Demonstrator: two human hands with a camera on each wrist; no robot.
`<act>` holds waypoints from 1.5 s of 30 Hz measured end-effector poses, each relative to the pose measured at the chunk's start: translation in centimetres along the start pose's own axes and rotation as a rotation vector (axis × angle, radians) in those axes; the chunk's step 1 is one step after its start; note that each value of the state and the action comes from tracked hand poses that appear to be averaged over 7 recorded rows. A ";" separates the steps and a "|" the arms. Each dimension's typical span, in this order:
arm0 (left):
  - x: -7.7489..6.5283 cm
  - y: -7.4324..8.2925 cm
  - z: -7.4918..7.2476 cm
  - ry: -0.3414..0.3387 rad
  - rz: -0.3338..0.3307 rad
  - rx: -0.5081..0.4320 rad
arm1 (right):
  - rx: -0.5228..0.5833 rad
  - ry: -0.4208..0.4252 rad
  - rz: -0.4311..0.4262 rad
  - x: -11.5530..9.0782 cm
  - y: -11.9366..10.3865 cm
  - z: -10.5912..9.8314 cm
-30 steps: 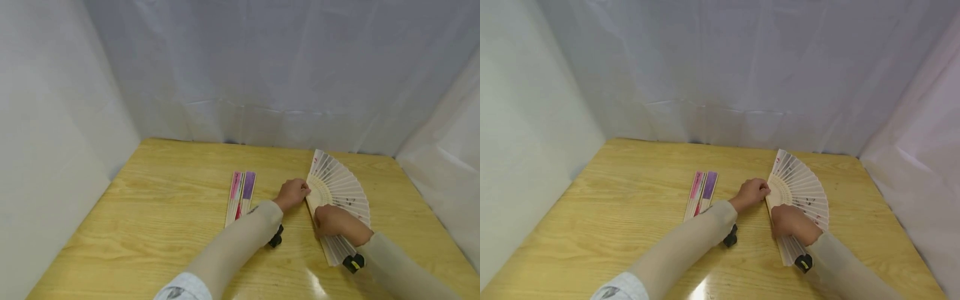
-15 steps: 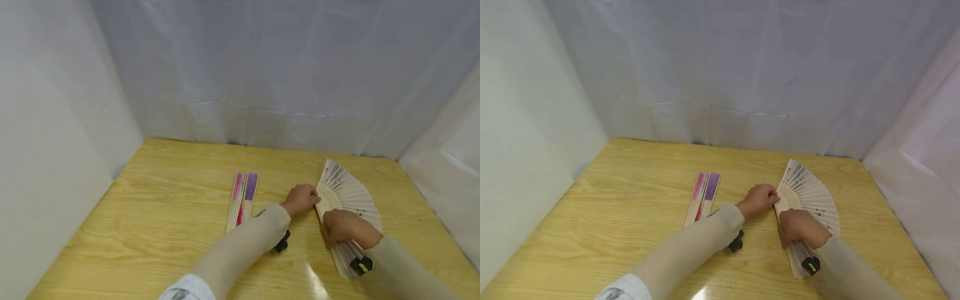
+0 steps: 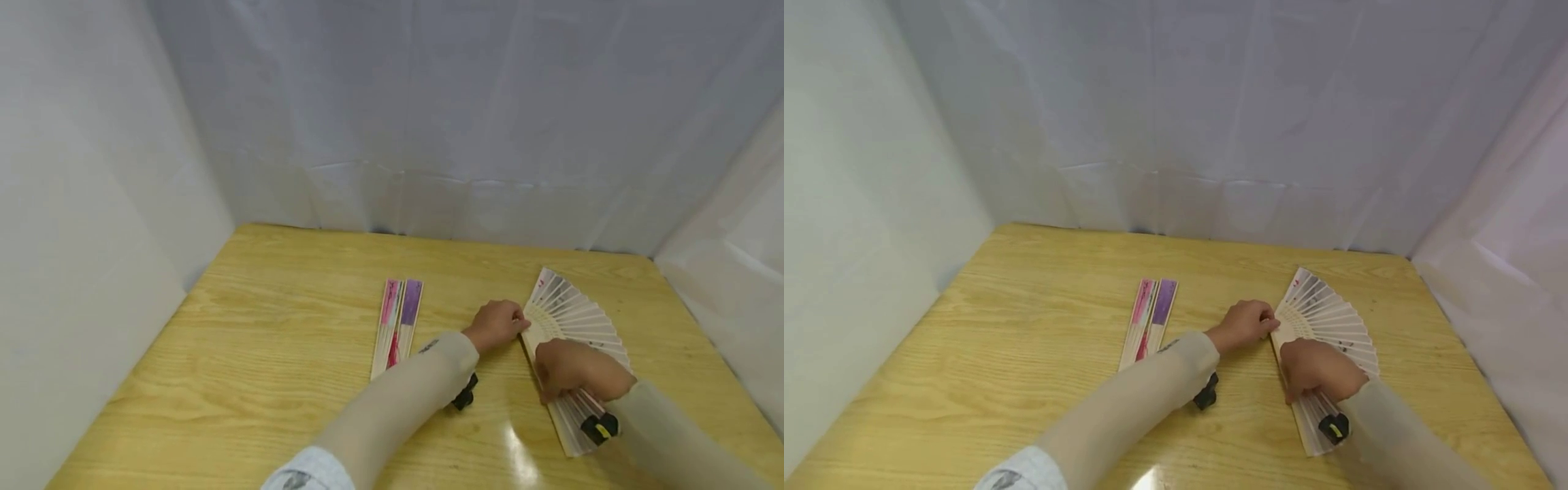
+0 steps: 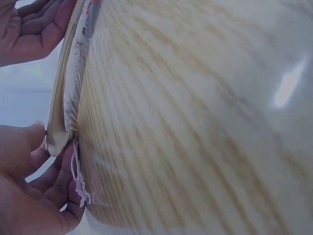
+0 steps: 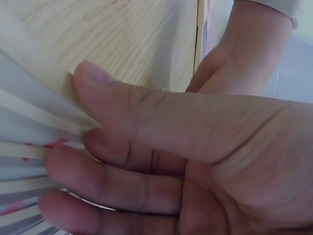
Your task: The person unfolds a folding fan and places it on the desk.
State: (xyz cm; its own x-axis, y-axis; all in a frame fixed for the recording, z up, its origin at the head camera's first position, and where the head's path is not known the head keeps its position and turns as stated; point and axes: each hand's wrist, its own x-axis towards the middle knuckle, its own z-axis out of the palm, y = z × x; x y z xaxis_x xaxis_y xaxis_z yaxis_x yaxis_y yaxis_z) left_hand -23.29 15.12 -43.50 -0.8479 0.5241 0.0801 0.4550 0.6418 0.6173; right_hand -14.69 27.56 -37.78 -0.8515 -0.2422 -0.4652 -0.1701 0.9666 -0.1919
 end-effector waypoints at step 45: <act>-8.8 -8.4 -15.6 -0.120 0.018 0.056 | 0.152 0.683 -0.092 4.4 -7.9 -2.9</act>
State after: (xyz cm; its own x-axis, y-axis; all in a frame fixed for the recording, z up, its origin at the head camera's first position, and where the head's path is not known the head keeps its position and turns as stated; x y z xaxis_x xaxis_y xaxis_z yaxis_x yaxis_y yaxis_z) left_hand -23.85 -3.59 -37.18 -0.8023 0.5969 -0.0057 0.4870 0.6600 0.5720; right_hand -18.55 19.10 -35.85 -0.9664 -0.1668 0.1954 -0.2272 0.9101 -0.3465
